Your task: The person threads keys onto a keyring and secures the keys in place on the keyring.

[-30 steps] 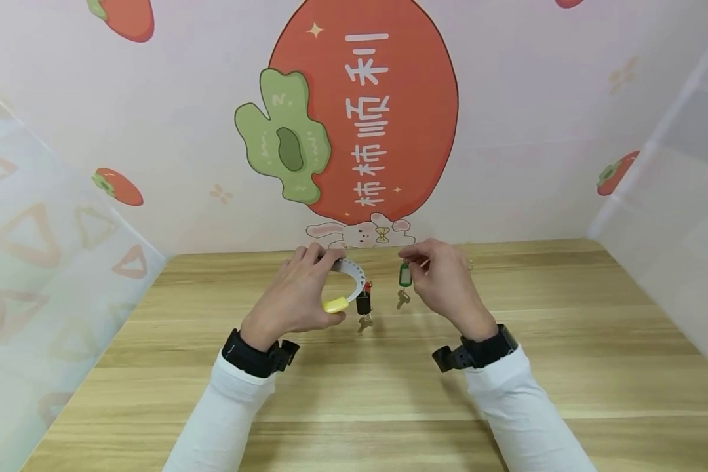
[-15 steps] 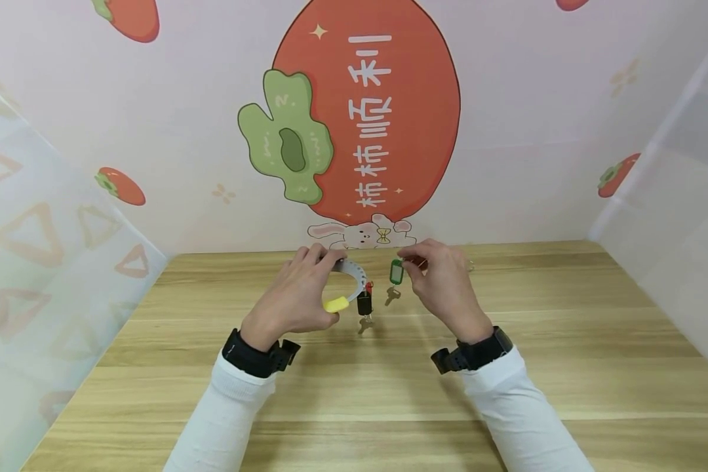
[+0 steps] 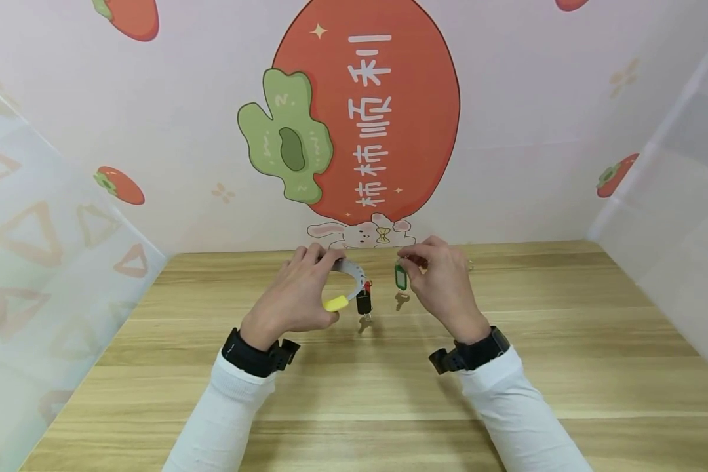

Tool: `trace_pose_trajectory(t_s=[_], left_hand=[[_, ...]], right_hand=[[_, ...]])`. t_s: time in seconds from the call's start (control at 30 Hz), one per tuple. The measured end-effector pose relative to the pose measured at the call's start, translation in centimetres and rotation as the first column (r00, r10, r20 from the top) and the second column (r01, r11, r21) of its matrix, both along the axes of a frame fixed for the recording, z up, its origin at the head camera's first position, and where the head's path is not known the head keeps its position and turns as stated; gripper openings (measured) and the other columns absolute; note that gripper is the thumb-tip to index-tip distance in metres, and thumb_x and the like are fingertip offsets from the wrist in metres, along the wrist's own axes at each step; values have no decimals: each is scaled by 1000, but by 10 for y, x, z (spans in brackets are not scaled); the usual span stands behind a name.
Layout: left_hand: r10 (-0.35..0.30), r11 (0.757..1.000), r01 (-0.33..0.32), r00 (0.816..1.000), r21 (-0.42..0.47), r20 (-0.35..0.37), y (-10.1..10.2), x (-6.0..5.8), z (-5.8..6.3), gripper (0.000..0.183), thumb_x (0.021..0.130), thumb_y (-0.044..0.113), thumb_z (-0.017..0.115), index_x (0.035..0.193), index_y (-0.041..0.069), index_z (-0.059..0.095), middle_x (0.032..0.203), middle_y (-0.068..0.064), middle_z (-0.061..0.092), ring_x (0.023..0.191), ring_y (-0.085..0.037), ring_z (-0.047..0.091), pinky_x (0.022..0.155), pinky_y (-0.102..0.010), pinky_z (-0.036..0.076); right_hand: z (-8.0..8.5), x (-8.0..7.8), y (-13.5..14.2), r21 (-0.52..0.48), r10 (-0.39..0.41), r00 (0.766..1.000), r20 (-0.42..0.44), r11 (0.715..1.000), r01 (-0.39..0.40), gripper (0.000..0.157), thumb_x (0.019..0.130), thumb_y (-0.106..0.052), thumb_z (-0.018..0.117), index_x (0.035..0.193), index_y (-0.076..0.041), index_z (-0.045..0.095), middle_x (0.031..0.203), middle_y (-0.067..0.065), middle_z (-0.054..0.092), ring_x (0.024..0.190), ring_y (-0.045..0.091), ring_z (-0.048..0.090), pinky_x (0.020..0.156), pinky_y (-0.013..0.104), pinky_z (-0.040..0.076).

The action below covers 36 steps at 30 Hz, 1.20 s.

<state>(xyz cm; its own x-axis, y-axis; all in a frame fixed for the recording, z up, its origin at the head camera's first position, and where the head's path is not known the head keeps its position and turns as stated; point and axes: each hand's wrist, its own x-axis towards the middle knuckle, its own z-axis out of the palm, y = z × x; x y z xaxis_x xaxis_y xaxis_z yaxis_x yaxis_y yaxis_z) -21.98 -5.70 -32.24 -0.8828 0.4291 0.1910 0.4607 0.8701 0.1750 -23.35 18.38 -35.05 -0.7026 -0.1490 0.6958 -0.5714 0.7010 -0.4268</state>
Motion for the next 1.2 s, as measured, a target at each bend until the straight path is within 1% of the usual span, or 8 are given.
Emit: trace_pose_trajectory(t_s=[0.17,0.4,0.57,0.67,0.93,1.03,1.13,1.2], left_hand=[[-2,1000,2,1000,6,2,-1,1,0,87,65,27,86,143,12,51,125,-12,52,113,-31,48,89,-52,46],[1,1000,-1,1000,8,1,-1,1,0,85,66,27,86,142,12,51,124,-12,52,111,-30,48,88,-52,47],[2,1000,-2,1000,5,-2,0,1,0,85,66,27,86,142,12,51,124,-12,52,111,-31,48,88,-52,47],[0,1000,0,1000,0,0,0,1,0,85,66,28,86,141,12,51,125,-12,52,112,-31,48,89,-52,46],[-18,1000,18,1000,-13,-17,1,2,1,82,66,29,86,140,13,53,126,-12,52,115,-32,48,92,-52,46],[-24,1000,24,999,-16,-25,2,2,1,81,67,30,87,139,13,53,126,-11,52,116,-32,48,92,-52,46],[-26,1000,25,999,-15,-32,2,1,0,82,67,30,87,139,13,53,127,-11,52,117,-32,48,93,-52,46],[-27,1000,27,999,-13,-35,2,1,0,82,67,31,87,140,13,53,126,-11,52,116,-32,47,93,-51,46]], right_hand=[[0,0,-1,-15,9,1000,15,1000,-9,10,83,4,80,92,1,79,85,11,68,69,23,69,63,41,58],[0,0,-3,-45,52,998,46,998,-50,11,85,6,77,96,2,78,86,14,74,66,22,71,60,41,59],[-2,0,-6,-56,40,998,42,998,-38,12,84,7,78,96,3,76,85,14,74,66,21,69,61,40,57],[-3,0,-7,-74,34,998,51,997,-30,12,84,8,77,95,3,74,85,14,73,69,23,69,64,42,58],[-5,1,-11,-125,50,997,64,991,-42,12,84,11,75,93,3,73,86,14,73,74,27,72,69,45,59],[-5,2,-13,-137,52,996,66,990,-43,11,84,9,76,92,2,73,85,13,73,73,25,71,68,40,59],[-5,4,-15,-155,62,994,90,987,-48,10,84,6,78,91,1,74,85,11,72,72,23,70,67,28,57],[-5,4,-15,-175,86,988,128,983,-63,9,84,4,78,91,1,73,85,11,72,71,21,69,66,21,54]])
